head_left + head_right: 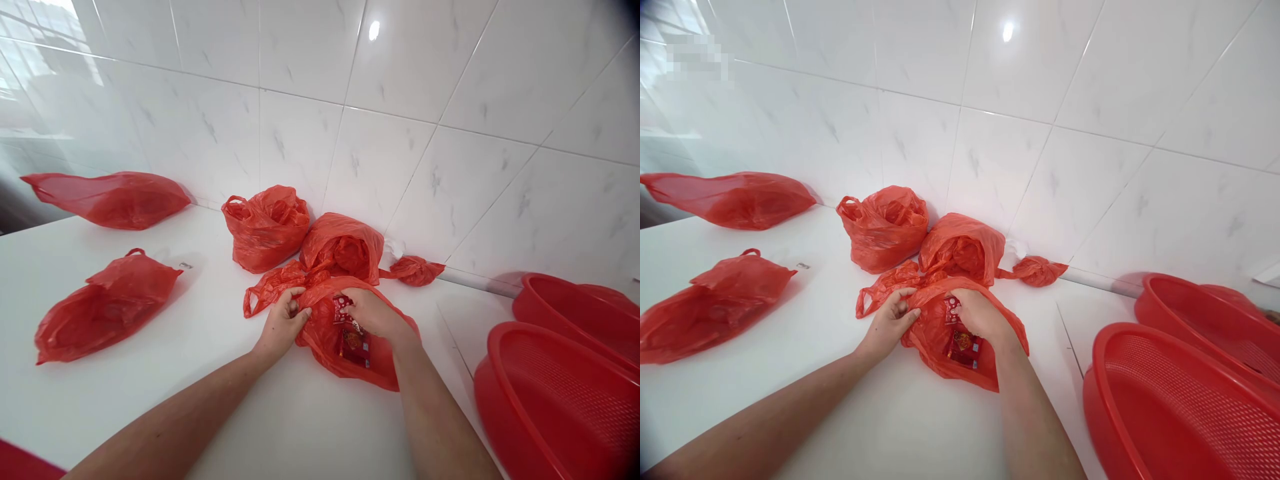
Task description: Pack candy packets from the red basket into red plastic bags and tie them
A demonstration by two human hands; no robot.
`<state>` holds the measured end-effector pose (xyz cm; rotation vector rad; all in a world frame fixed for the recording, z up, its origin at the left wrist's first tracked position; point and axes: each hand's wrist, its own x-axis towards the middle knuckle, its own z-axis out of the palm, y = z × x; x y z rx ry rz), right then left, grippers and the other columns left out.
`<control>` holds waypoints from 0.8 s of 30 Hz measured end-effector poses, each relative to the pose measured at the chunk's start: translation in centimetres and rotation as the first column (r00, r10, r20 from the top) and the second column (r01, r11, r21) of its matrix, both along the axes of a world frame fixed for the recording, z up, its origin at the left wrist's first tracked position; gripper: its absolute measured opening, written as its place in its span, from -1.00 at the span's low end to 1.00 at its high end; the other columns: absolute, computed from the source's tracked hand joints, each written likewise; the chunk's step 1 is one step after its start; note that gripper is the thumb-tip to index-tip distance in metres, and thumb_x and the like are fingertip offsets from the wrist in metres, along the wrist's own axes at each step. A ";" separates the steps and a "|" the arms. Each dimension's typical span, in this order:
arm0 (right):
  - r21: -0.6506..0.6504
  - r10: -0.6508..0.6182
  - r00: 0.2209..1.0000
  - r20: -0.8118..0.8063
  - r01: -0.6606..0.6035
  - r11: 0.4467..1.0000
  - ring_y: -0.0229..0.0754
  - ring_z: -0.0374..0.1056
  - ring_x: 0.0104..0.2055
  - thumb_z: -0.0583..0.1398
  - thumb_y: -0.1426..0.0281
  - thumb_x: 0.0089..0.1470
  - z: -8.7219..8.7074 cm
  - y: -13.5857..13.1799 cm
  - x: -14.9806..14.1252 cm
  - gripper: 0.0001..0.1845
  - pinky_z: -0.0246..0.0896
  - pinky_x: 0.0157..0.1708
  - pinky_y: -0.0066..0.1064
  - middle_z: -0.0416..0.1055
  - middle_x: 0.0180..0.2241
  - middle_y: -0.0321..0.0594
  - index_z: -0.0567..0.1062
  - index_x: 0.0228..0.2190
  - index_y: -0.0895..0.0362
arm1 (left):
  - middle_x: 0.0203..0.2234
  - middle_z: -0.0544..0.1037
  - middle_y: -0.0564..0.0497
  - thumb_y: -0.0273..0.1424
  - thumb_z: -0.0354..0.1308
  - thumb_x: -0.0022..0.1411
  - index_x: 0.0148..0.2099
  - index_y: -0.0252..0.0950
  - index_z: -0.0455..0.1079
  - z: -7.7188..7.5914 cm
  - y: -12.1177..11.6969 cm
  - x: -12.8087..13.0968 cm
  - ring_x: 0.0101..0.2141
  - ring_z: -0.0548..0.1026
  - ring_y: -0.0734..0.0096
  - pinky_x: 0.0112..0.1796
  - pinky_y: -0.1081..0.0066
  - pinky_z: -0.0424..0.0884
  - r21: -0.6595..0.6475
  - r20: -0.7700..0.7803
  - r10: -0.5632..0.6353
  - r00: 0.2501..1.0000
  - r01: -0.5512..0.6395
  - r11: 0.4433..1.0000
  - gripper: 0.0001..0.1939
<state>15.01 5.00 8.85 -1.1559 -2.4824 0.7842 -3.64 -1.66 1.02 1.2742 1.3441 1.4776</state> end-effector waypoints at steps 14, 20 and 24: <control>-0.081 -0.029 0.994 -0.106 0.021 0.997 -0.29 0.35 -0.46 -0.06 0.56 0.03 0.3 0.8 0.6 -0.69 0.19 -0.36 -0.43 0.44 -0.46 -0.33 0.44 -0.43 0.10 | -0.60 0.19 0.22 -0.22 0.14 0.13 0.01 -0.22 0.21 0.3 -0.2 0.1 -0.61 0.20 0.56 -0.56 0.51 0.16 -0.005 0.021 -0.017 1.000 0.017 1.000 -0.58; -0.066 -0.064 0.997 -0.031 0.062 0.996 -0.26 0.37 -0.34 0.13 0.50 -0.05 0.7 0.5 0.8 -0.71 0.20 -0.36 -0.45 0.47 -0.28 -0.30 0.46 -0.23 0.05 | -0.59 0.17 0.21 -0.22 0.14 0.13 0.04 -0.18 0.20 -0.3 0.1 0.0 -0.58 0.24 0.50 -0.53 0.48 0.19 0.007 0.037 -0.036 0.999 0.036 0.999 -0.56; -0.018 -0.152 0.983 0.106 0.155 0.988 -0.19 0.38 -0.26 0.24 0.42 -0.10 0.0 1.1 1.3 -0.62 0.18 -0.36 -0.44 0.46 -0.20 -0.25 0.44 -0.16 0.04 | -0.58 0.18 0.20 -0.22 0.13 0.15 0.05 -0.17 0.19 -0.5 0.1 -0.1 -0.57 0.25 0.48 -0.51 0.46 0.21 0.006 0.039 -0.051 0.998 0.050 0.999 -0.56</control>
